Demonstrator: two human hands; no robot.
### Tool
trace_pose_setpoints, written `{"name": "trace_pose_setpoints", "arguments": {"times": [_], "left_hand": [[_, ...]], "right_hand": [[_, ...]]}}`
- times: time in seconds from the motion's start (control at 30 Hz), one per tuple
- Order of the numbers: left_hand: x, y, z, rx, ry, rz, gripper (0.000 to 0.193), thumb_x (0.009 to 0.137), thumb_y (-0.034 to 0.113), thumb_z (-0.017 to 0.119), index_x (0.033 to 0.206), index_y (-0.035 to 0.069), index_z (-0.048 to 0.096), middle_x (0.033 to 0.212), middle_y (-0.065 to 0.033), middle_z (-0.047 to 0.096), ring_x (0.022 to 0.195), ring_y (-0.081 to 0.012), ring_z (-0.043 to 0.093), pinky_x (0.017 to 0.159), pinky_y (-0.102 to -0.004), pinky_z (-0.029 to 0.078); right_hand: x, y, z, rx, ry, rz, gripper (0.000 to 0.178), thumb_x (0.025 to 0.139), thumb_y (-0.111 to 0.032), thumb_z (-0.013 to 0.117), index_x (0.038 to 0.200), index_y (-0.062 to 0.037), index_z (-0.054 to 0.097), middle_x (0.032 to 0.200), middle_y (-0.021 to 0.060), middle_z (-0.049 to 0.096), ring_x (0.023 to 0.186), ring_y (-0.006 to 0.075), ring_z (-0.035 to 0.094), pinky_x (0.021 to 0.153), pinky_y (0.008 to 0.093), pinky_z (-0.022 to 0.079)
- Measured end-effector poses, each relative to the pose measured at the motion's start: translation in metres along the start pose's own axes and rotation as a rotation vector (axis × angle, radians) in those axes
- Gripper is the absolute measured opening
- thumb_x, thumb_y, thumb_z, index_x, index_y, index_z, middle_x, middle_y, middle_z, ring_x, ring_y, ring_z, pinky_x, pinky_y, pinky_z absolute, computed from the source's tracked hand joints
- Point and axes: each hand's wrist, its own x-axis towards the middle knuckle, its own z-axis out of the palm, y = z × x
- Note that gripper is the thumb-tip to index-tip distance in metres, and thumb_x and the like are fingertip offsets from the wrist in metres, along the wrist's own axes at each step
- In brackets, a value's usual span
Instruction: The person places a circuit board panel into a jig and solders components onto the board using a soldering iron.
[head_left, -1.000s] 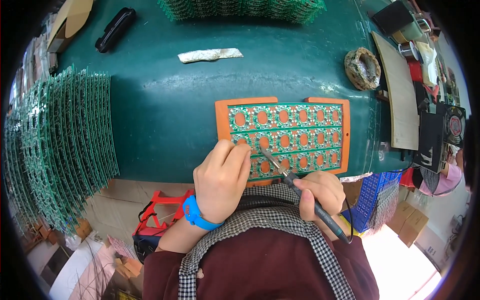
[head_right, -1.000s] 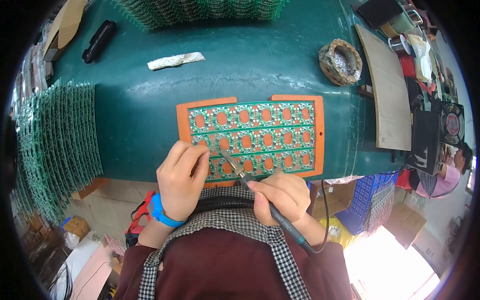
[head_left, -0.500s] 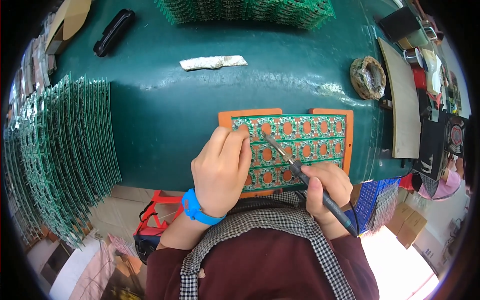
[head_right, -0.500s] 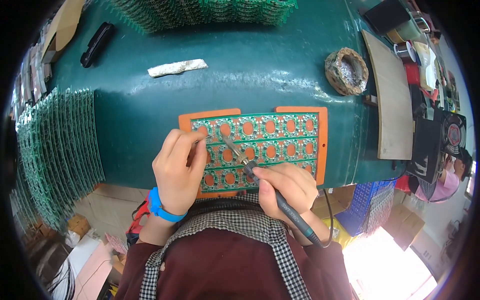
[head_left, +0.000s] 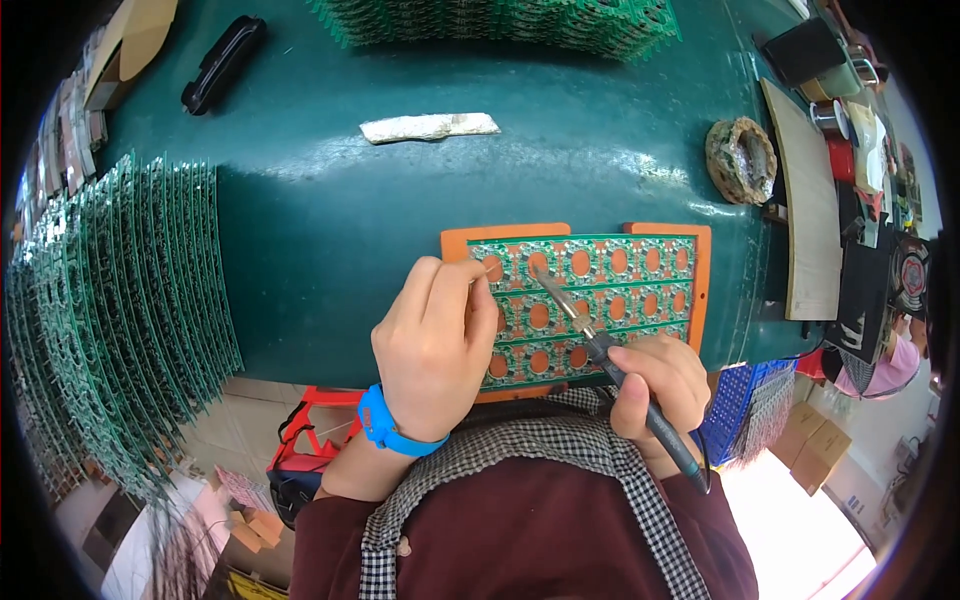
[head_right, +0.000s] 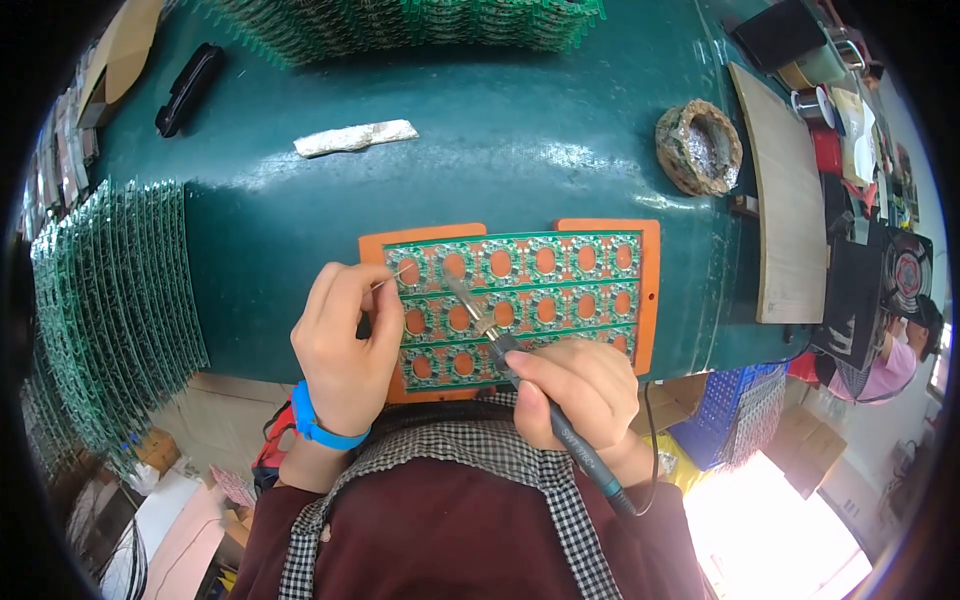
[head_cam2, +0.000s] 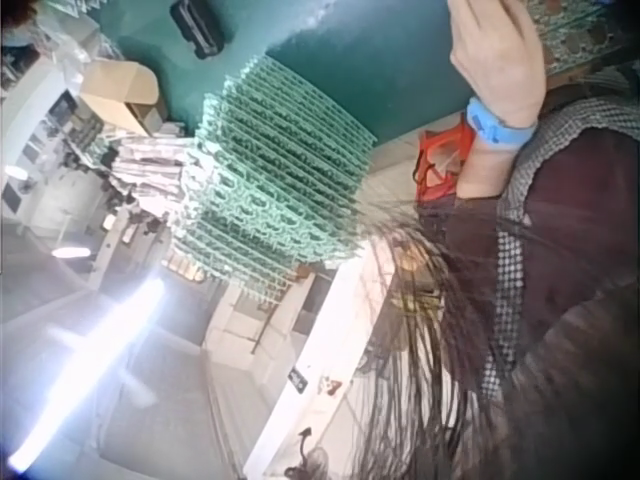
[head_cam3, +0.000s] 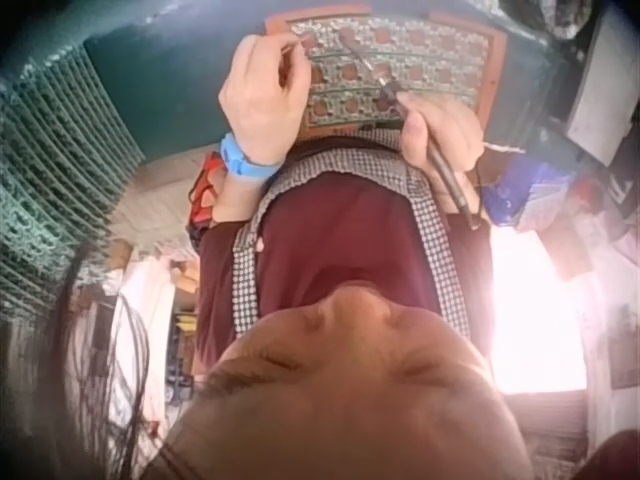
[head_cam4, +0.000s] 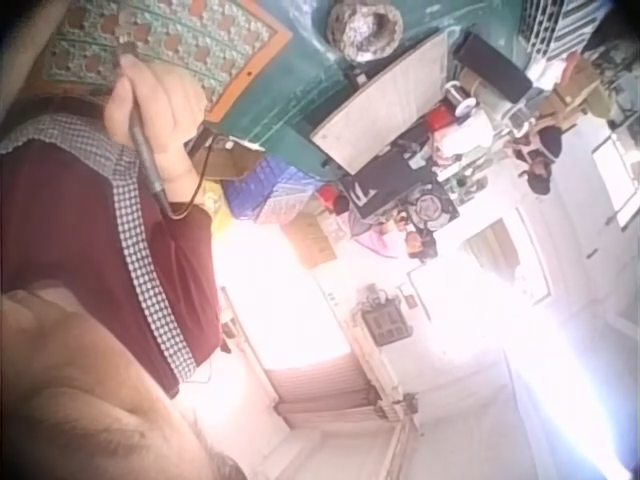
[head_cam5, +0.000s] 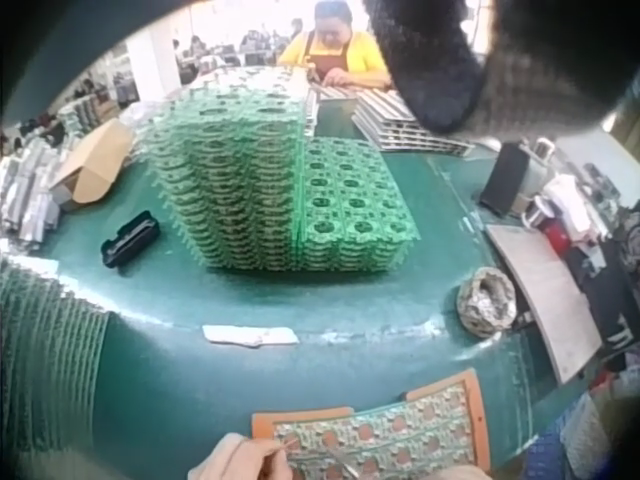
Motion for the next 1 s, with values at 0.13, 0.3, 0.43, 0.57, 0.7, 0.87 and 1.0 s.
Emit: {"name": "trace_pose_setpoints", "arguments": {"times": [0.13, 0.3, 0.43, 0.57, 0.7, 0.87, 1.0], "left_hand": [[-0.002, -0.005, 0.004, 0.01, 0.0, 0.014, 0.015, 0.078, -0.009, 0.061, 0.09, 0.0, 0.059, 0.075, -0.0084, 0.053, 0.055, -0.0175, 0.055, 0.049, -0.0297, 0.043], [-0.002, -0.006, 0.006, -0.031, -0.013, 0.002, 0.016, 0.079, -0.009, 0.06, 0.091, 0.0, 0.06, 0.077, -0.0086, 0.053, 0.056, -0.0177, 0.056, 0.05, -0.0299, 0.045], [0.001, -0.006, 0.005, -0.044, -0.054, 0.037, 0.015, 0.079, -0.009, 0.06, 0.091, 0.0, 0.06, 0.08, -0.0084, 0.054, 0.058, -0.0175, 0.056, 0.051, -0.0294, 0.045], [-0.004, -0.004, -0.005, -0.012, -0.048, 0.029, 0.018, 0.075, -0.006, 0.064, 0.091, 0.002, 0.06, 0.084, -0.0097, 0.054, 0.065, -0.0246, 0.06, 0.056, -0.0342, 0.049], [-0.018, -0.002, -0.015, -0.087, -0.103, -0.041, 0.017, 0.077, -0.007, 0.063, 0.091, 0.0, 0.06, 0.084, -0.0105, 0.054, 0.065, -0.0245, 0.059, 0.055, -0.0335, 0.048], [-0.027, -0.006, -0.009, -0.093, -0.102, 0.019, 0.013, 0.08, -0.007, 0.062, 0.092, -0.001, 0.061, 0.082, -0.0087, 0.055, 0.063, -0.0168, 0.057, 0.053, -0.0279, 0.045], [-0.031, -0.003, -0.009, -0.088, -0.131, -0.011, 0.014, 0.081, -0.008, 0.061, 0.093, -0.001, 0.061, 0.083, -0.0095, 0.056, 0.065, -0.0195, 0.06, 0.055, -0.0291, 0.047]], "right_hand": [[0.005, 0.001, 0.01, 0.023, -0.034, 0.014, 0.012, 0.077, -0.006, 0.064, 0.087, 0.0002, 0.066, 0.065, 0.0076, 0.063, 0.049, 0.0184, 0.059, 0.043, 0.0274, 0.044], [0.004, 0.001, 0.017, 0.029, -0.052, 0.022, 0.015, 0.074, -0.005, 0.066, 0.088, 0.0002, 0.067, 0.066, 0.008, 0.063, 0.05, 0.0182, 0.059, 0.042, 0.0273, 0.043], [0.005, -0.001, 0.015, 0.021, -0.05, 0.032, 0.014, 0.073, -0.004, 0.067, 0.087, -0.0004, 0.067, 0.066, 0.0075, 0.063, 0.05, 0.018, 0.059, 0.042, 0.0273, 0.043], [-0.005, -0.004, 0.004, 0.022, -0.045, 0.006, 0.01, 0.075, -0.004, 0.063, 0.083, 0.0001, 0.066, 0.064, 0.0069, 0.062, 0.049, 0.018, 0.058, 0.043, 0.0278, 0.043], [-0.013, -0.011, -0.001, 0.068, -0.035, -0.023, 0.01, 0.076, -0.005, 0.059, 0.081, 0.001, 0.066, 0.062, 0.0062, 0.06, 0.05, 0.0182, 0.058, 0.045, 0.0284, 0.044], [-0.015, -0.014, 0.001, 0.062, -0.086, -0.002, 0.01, 0.076, -0.005, 0.06, 0.081, 0.001, 0.066, 0.063, 0.0061, 0.06, 0.05, 0.0188, 0.058, 0.045, 0.0289, 0.045], [-0.018, -0.015, 0.005, 0.045, -0.091, 0.009, 0.01, 0.076, -0.005, 0.06, 0.081, 0.001, 0.066, 0.063, 0.0063, 0.061, 0.05, 0.019, 0.058, 0.045, 0.0285, 0.045]]}}
